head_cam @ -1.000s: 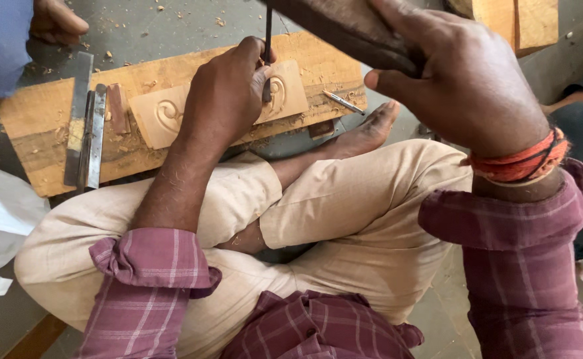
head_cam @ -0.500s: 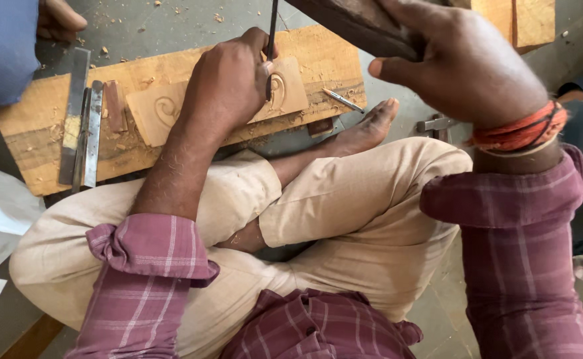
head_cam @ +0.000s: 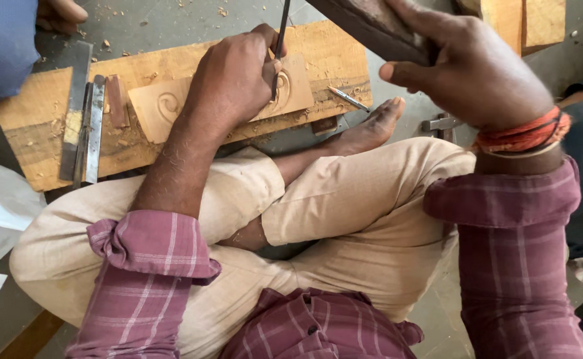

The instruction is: The person sits cross-legged on the floor and carves a floral design into a rectangular wooden plank using a chisel and a wooden mallet. They repeatedly position the chisel and strike it to remove wood shavings, refining the pattern.

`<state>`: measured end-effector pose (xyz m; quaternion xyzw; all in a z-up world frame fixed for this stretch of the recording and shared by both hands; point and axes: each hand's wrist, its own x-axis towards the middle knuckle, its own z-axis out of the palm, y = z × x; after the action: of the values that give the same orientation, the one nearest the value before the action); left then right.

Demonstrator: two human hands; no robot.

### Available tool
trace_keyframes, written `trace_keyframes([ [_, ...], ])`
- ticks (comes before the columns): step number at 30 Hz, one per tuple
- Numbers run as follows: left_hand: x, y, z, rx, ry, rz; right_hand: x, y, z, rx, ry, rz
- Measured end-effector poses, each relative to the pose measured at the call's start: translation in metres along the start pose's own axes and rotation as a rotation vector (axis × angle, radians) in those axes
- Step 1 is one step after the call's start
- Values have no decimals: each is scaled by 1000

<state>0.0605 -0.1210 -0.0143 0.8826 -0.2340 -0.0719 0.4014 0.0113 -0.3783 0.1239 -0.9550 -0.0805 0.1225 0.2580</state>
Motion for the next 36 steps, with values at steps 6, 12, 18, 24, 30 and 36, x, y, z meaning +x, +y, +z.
trace_keyframes([
  [6, -2, -8, 7, 17, -56, -40, 3, -7, 7, 109, -76, 186],
  [12, -3, -8, 3, -34, 76, -33, -2, 20, 33, 593, 52, 108],
  [18, -11, 5, -14, -255, 53, -257, -6, 37, 45, 719, 239, 67],
  [24, -21, 10, -2, -78, 112, -18, -8, 38, 52, 685, 376, -55],
  [30, -26, 7, 3, -53, 151, 48, -11, 42, 60, 483, 463, -237],
  [36, -26, 6, 5, 24, 116, 53, -11, 32, 46, 224, 401, -280],
])
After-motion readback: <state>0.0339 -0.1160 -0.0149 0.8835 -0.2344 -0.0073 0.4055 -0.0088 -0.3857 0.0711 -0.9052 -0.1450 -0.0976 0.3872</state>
